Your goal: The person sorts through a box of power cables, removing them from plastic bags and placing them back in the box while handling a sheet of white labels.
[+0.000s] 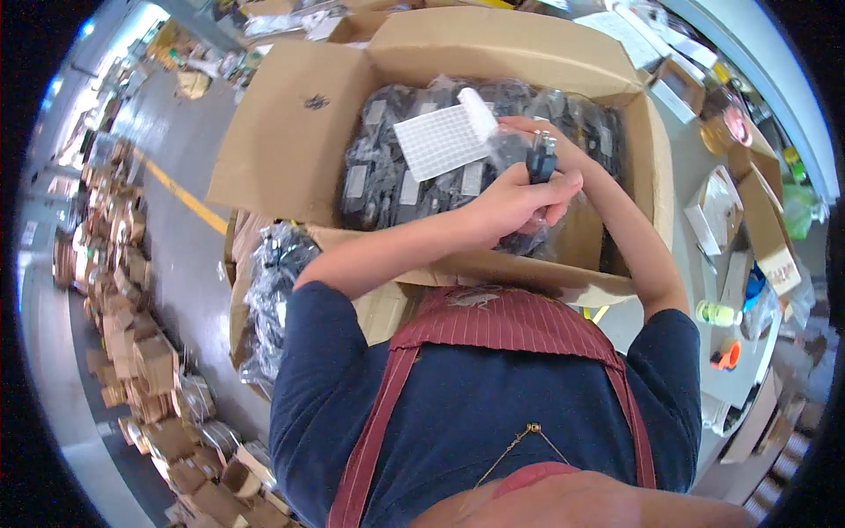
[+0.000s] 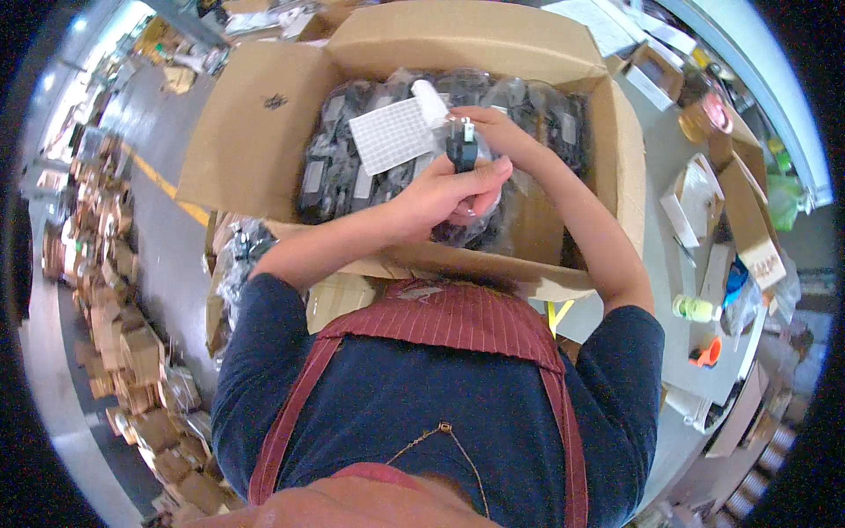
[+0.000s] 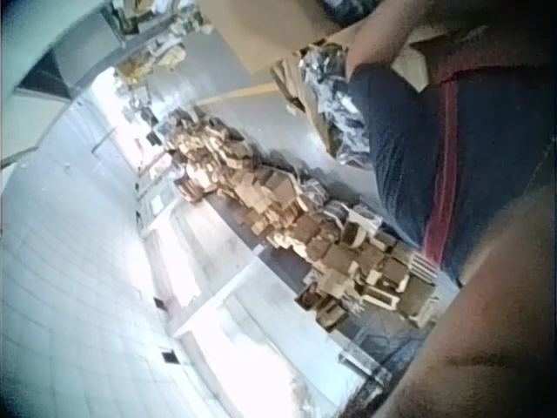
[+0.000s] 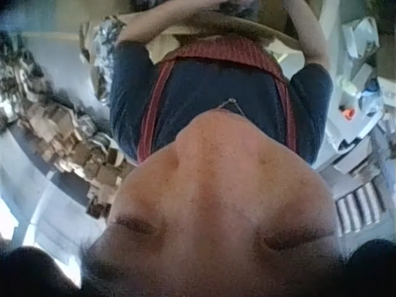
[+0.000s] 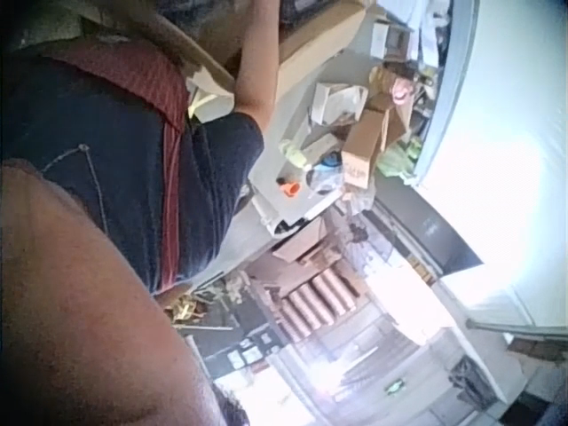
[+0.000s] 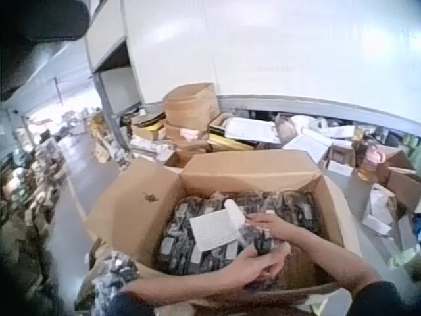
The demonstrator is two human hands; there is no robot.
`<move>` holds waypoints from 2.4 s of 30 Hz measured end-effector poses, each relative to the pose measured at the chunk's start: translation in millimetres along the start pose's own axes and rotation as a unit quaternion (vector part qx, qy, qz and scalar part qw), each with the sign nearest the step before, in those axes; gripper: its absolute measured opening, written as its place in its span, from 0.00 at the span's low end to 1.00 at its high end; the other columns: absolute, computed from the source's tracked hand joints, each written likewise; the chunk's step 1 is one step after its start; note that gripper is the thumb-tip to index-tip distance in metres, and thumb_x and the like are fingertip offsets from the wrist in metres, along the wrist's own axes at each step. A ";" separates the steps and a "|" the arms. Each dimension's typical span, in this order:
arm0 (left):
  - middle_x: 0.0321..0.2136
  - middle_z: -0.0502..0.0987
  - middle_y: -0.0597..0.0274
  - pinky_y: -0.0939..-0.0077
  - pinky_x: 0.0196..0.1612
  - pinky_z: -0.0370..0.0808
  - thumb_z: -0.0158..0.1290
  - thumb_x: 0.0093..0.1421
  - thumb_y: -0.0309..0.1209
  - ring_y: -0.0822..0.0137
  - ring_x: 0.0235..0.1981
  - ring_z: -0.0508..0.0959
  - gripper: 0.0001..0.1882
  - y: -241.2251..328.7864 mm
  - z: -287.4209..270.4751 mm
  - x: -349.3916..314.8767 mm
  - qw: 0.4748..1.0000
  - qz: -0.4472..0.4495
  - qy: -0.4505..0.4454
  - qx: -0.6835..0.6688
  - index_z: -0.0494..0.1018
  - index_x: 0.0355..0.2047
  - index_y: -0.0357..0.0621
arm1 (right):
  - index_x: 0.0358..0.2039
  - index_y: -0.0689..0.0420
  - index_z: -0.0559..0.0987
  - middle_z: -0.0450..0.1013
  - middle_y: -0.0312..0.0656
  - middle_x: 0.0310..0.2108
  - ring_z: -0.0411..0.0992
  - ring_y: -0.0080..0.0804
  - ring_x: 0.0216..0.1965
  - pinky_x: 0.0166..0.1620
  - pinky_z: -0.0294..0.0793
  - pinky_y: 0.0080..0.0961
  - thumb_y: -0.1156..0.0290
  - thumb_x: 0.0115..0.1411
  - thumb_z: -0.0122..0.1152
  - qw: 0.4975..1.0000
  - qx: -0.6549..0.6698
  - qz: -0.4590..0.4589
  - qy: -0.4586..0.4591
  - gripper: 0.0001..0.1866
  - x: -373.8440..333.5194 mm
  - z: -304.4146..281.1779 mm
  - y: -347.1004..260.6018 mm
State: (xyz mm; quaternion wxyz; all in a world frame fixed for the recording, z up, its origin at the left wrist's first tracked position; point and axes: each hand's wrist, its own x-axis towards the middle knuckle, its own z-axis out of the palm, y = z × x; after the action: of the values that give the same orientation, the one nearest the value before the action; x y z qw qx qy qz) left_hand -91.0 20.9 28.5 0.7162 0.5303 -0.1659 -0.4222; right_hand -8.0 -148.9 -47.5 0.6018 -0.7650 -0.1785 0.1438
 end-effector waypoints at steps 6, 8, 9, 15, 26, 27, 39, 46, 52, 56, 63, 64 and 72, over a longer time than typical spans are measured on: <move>0.12 0.56 0.76 0.78 0.18 0.48 0.49 0.68 0.48 0.78 0.13 0.53 0.26 8.2 -5.9 -48.7 0.951 0.149 0.232 -0.139 0.60 0.15 0.53 | 0.52 0.62 0.78 0.75 0.40 0.51 0.70 0.27 0.53 0.58 0.65 0.24 0.61 0.67 0.55 0.999 0.012 0.048 -0.019 0.20 14.3 -2.2 30.0; 0.11 0.56 0.76 0.78 0.18 0.50 0.48 0.69 0.48 0.78 0.12 0.54 0.26 26.3 -9.8 -76.2 0.902 0.218 0.314 -0.200 0.59 0.15 0.53 | 0.50 0.61 0.79 0.74 0.40 0.51 0.68 0.28 0.55 0.60 0.62 0.25 0.59 0.67 0.56 0.996 -0.083 0.000 -0.038 0.20 12.2 2.5 17.3; 0.11 0.56 0.76 0.77 0.18 0.51 0.47 0.70 0.48 0.77 0.12 0.55 0.27 38.4 -9.1 -93.4 0.863 0.244 0.378 -0.229 0.58 0.15 0.54 | 0.50 0.59 0.79 0.74 0.41 0.52 0.68 0.31 0.56 0.60 0.63 0.26 0.59 0.66 0.58 0.995 -0.094 -0.006 -0.027 0.19 10.4 7.0 17.4; 0.10 0.53 0.76 0.77 0.22 0.57 0.42 0.71 0.40 0.76 0.12 0.54 0.24 62.8 -28.1 -241.9 0.736 0.554 0.333 -0.200 0.57 0.15 0.55 | 0.49 0.55 0.80 0.72 0.40 0.53 0.68 0.33 0.57 0.59 0.65 0.30 0.64 0.61 0.63 0.992 -0.121 -0.037 -0.027 0.17 12.3 1.2 38.1; 0.13 0.63 0.69 0.72 0.24 0.64 0.48 0.63 0.36 0.70 0.16 0.64 0.18 -132.0 -91.8 -458.6 0.438 0.534 0.691 -0.215 0.62 0.15 0.54 | 0.46 0.57 0.81 0.75 0.38 0.45 0.70 0.30 0.48 0.56 0.66 0.27 0.69 0.58 0.63 0.980 -0.171 -0.097 -0.024 0.15 28.5 0.9 58.7; 0.14 0.65 0.68 0.70 0.24 0.66 0.51 0.61 0.34 0.70 0.17 0.65 0.16 -168.0 -105.3 -464.5 0.438 0.420 0.754 -0.249 0.65 0.16 0.51 | 0.46 0.57 0.81 0.75 0.38 0.45 0.70 0.30 0.48 0.56 0.66 0.27 0.69 0.58 0.63 0.980 -0.174 -0.093 -0.021 0.15 26.5 -1.6 61.3; 0.60 0.66 0.39 0.47 0.60 0.65 0.60 0.58 0.44 0.40 0.60 0.66 0.33 -277.0 -50.7 -456.3 0.134 -0.240 0.842 0.465 0.67 0.57 0.33 | 0.46 0.59 0.79 0.76 0.37 0.41 0.71 0.27 0.46 0.52 0.68 0.24 0.66 0.58 0.66 0.992 -0.081 -0.042 0.093 0.17 29.8 9.2 78.2; 0.71 0.38 0.39 0.15 0.57 0.48 0.48 0.63 0.46 0.27 0.70 0.35 0.31 -267.5 -87.4 -344.8 0.439 -0.393 0.598 0.543 0.63 0.65 0.49 | 0.39 0.57 0.81 0.74 0.36 0.40 0.71 0.27 0.44 0.51 0.68 0.24 0.67 0.58 0.65 0.989 -0.087 -0.121 0.022 0.10 28.2 8.7 72.4; 0.69 0.44 0.36 0.34 0.57 0.65 0.49 0.62 0.47 0.30 0.65 0.57 0.30 -212.7 -128.9 -351.2 0.585 -0.512 0.422 0.467 0.69 0.59 0.40 | 0.49 0.48 0.83 0.54 0.50 0.68 0.67 0.34 0.57 0.56 0.69 0.31 0.65 0.59 0.63 0.996 -0.048 -0.074 0.001 0.16 10.7 14.0 51.5; 0.44 0.80 0.41 0.54 0.53 0.73 0.45 0.63 0.59 0.45 0.50 0.78 0.34 -111.3 -123.1 -322.4 0.570 -0.512 0.391 0.510 0.80 0.42 0.38 | 0.55 0.52 0.78 0.55 0.47 0.68 0.67 0.32 0.53 0.54 0.70 0.28 0.65 0.59 0.64 0.999 -0.040 -0.014 0.031 0.22 7.1 12.1 47.7; 0.36 0.82 0.45 0.60 0.44 0.77 0.49 0.65 0.46 0.49 0.39 0.82 0.22 -30.2 -84.7 -230.3 0.810 -0.232 0.191 0.503 0.81 0.42 0.40 | 0.56 0.61 0.74 0.62 0.43 0.61 0.66 0.31 0.53 0.52 0.72 0.27 0.66 0.59 0.66 0.996 -0.049 -0.066 0.036 0.26 10.4 11.3 54.8; 0.35 0.82 0.47 0.62 0.43 0.77 0.51 0.65 0.44 0.50 0.38 0.82 0.19 -37.0 -76.6 -209.8 0.862 -0.124 0.144 0.469 0.81 0.44 0.42 | 0.54 0.62 0.75 0.64 0.44 0.58 0.67 0.33 0.53 0.53 0.72 0.28 0.65 0.58 0.66 0.997 -0.011 -0.059 0.039 0.25 8.6 10.0 54.7; 0.31 0.81 0.47 0.66 0.38 0.77 0.52 0.66 0.42 0.55 0.31 0.82 0.17 -75.1 -16.7 -104.8 0.745 -0.237 0.186 0.596 0.81 0.41 0.41 | 0.48 0.65 0.78 0.73 0.42 0.45 0.71 0.28 0.48 0.51 0.71 0.25 0.68 0.57 0.66 0.989 0.105 -0.105 0.016 0.20 -6.7 19.9 -6.1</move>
State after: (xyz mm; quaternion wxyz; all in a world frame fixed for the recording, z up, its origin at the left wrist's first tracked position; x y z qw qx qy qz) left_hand -173.5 106.9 -23.4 0.1485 0.9393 -0.1165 -0.2867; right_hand -23.2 -133.3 -46.2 0.6933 -0.6769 -0.2322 0.0849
